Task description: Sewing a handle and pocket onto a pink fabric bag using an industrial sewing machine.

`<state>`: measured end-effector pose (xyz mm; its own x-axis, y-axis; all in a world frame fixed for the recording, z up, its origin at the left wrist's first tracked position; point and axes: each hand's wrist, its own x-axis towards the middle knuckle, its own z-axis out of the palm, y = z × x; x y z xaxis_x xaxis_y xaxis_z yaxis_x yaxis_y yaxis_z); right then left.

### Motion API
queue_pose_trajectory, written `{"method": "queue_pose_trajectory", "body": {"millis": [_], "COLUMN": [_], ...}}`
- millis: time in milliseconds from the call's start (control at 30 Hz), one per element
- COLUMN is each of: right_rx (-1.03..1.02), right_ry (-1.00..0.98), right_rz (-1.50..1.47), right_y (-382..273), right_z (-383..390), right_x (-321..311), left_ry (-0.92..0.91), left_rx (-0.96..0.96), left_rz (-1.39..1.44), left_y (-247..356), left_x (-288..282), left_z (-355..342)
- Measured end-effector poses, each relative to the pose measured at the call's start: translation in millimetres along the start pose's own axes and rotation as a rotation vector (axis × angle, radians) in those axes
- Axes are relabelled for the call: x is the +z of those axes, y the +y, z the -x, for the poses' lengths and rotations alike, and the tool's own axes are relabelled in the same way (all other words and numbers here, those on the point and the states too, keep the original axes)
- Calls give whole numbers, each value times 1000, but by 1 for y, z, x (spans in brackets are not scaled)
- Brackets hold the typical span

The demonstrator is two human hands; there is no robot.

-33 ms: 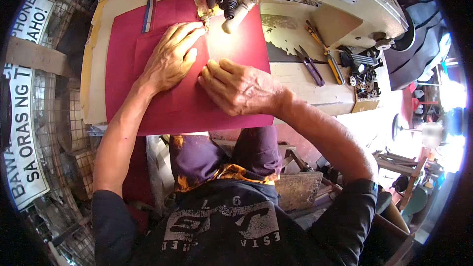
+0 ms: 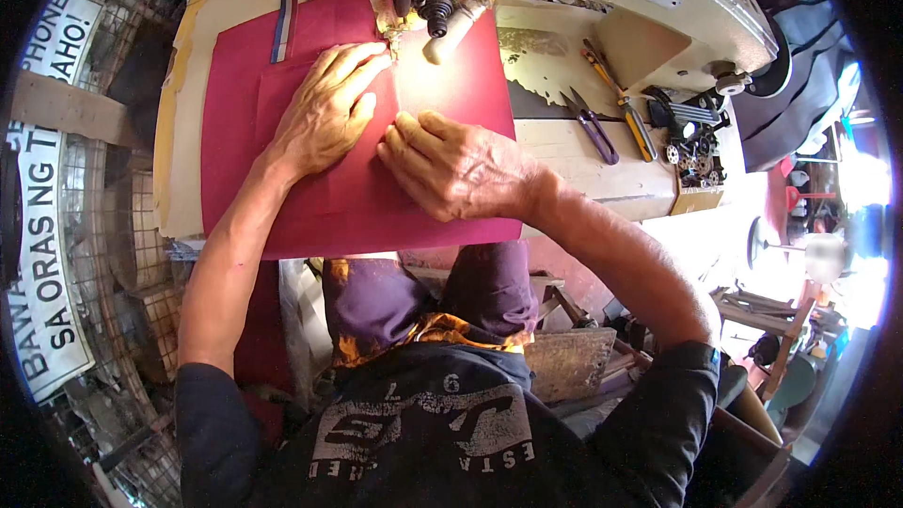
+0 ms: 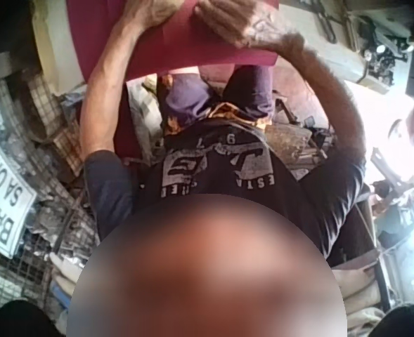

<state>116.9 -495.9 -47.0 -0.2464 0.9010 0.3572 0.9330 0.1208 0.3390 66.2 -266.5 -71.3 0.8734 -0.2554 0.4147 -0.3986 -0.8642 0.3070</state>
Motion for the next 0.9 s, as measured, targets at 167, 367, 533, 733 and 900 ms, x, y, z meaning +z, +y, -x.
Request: {"method": "queue_pose_trajectory", "body": {"millis": [167, 367, 533, 733, 900], "right_rx": [254, 678, 824, 864, 870], "right_ry": [125, 139, 137, 72, -15], "right_rz": [-64, -268, -219, -241, -252], "right_y": [-18, -55, -71, -81, -97], "right_z": [-6, -3, -5, -3, 1], "right_x": [1, 7, 11, 8, 0], "left_ry": [29, 16, -81, 44, -196], "left_rx": [19, -5, 44, 101, 104], "left_rz": [-5, -12, -2, -157, -153], "left_y": [-3, 0, -18, -6, 2], "left_x": [1, 1, 0, 3, -2], "left_z": [4, 2, -5, 1, 8]}}
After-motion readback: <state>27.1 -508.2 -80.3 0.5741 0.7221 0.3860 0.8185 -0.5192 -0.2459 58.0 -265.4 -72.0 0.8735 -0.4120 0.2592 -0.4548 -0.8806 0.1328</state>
